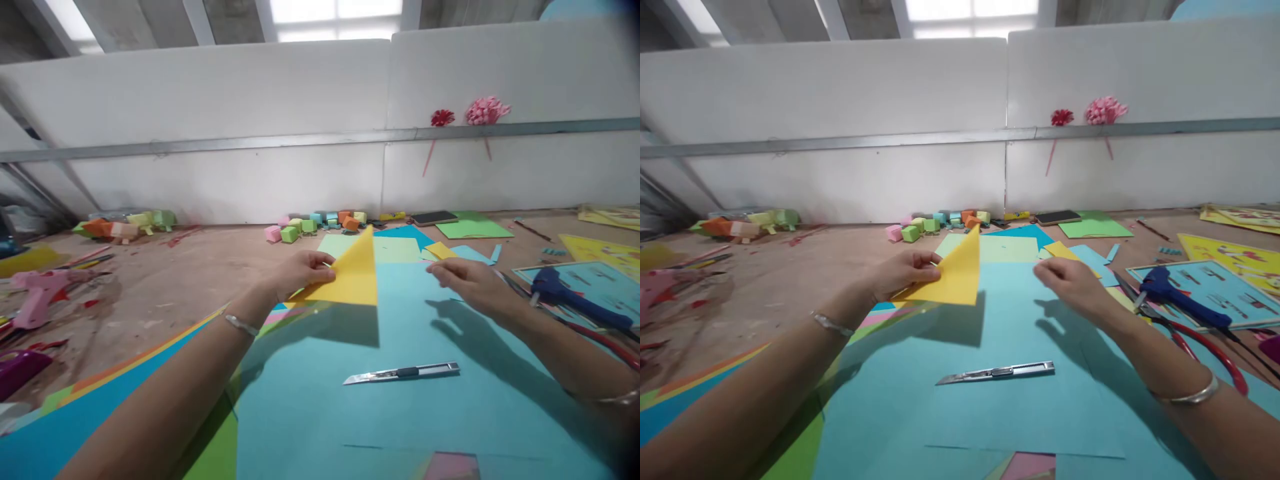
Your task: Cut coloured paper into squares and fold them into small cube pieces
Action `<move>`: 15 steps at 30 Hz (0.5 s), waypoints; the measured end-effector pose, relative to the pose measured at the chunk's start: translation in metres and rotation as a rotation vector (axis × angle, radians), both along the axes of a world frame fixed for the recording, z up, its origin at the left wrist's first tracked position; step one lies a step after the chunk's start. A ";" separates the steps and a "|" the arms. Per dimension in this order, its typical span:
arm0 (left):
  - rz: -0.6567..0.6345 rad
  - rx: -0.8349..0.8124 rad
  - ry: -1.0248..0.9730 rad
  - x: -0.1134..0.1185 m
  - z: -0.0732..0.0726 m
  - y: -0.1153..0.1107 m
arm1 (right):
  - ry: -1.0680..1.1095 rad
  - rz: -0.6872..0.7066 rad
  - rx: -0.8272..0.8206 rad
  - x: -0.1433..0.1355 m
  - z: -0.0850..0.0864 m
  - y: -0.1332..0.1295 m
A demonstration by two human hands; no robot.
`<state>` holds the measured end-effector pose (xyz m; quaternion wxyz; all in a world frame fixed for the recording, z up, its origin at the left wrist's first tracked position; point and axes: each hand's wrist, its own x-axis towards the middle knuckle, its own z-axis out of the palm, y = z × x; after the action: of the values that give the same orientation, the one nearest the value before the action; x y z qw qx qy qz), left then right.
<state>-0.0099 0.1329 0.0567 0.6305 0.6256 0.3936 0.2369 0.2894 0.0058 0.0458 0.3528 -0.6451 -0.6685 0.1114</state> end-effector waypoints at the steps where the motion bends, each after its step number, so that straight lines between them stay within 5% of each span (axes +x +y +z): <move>1: -0.039 0.044 0.051 0.009 0.001 -0.011 | 0.135 0.091 -0.064 -0.013 0.001 -0.005; 4: -0.258 0.097 0.107 0.031 0.001 -0.040 | 0.473 0.245 -0.239 -0.045 0.003 -0.017; 7: -0.357 0.020 0.097 0.040 0.000 -0.053 | 0.684 0.161 -0.278 -0.046 0.000 -0.014; 15: -0.140 0.119 0.140 0.025 -0.013 -0.020 | 0.722 -0.217 -0.064 0.026 -0.005 0.012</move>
<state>0.0154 0.1134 0.0434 0.5783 0.7029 0.3771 0.1711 0.3152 0.0181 0.0412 0.5552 -0.6422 -0.4250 0.3142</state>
